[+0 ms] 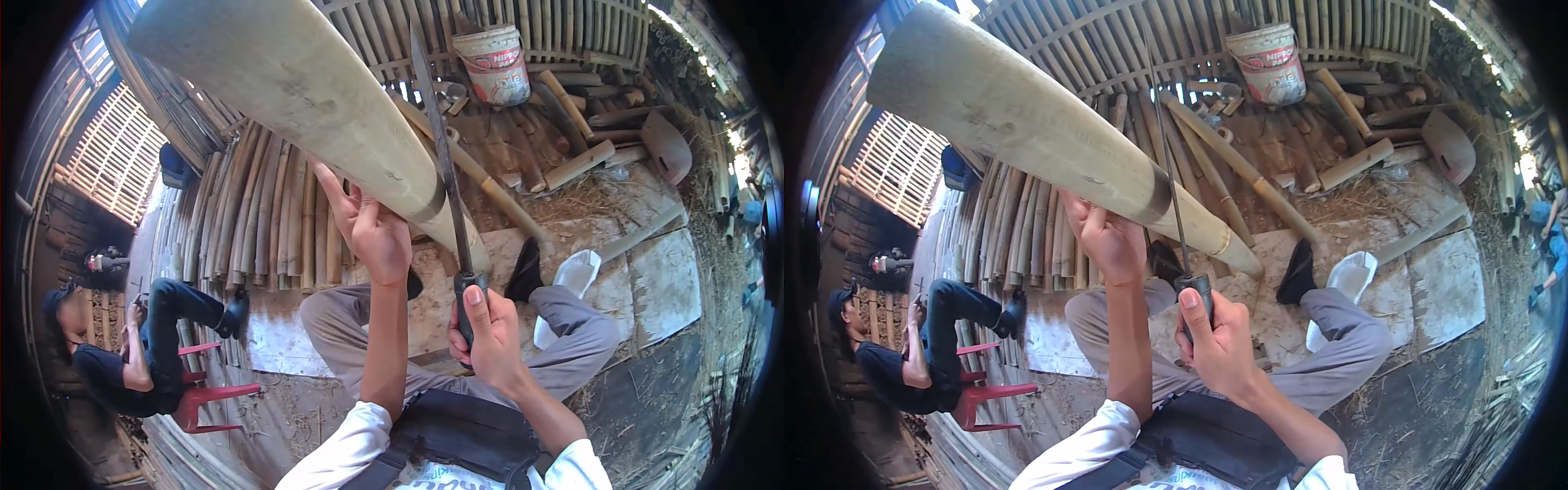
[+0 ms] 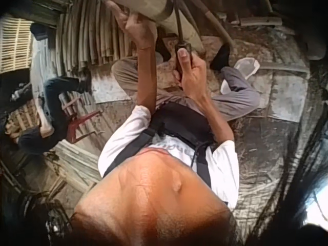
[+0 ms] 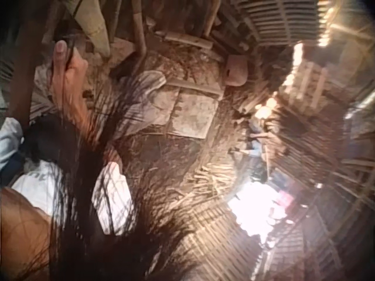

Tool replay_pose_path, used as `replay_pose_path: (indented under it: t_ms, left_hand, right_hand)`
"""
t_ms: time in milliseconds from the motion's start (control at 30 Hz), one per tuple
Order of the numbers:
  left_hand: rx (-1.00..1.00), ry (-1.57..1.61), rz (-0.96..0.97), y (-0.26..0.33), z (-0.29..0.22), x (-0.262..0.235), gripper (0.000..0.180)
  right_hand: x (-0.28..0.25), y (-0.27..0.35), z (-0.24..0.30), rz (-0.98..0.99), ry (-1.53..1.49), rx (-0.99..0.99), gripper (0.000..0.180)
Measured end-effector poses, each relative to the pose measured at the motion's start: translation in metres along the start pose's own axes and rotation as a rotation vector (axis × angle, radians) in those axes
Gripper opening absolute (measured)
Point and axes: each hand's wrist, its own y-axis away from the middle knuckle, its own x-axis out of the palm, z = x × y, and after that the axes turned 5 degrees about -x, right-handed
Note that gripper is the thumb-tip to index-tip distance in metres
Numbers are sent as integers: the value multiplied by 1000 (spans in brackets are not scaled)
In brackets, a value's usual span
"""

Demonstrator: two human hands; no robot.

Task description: Sawing a bamboo pole using a hand saw and preparing it with a knife.

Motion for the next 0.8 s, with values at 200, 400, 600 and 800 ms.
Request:
replay_pose_path:
  t_ms: [200, 400, 600, 800]
  left_hand:
    - [-92, 288, 207, 3, -13, -8, 60]
    - [-228, 334, 175, 18, -22, -2, 81]
    - [-428, 608, 536, 1, -20, 5, 99]
    - [-488, 683, 597, 8, -33, 1, 98]
  right_hand:
    - [-5, -17, -4, -38, 414, -202, 42]
    - [14, -60, 14, -268, 636, -510, 51]
    - [-3, -72, 44, -398, 772, -654, 46]
    - [-29, -72, 67, -412, 636, -471, 35]
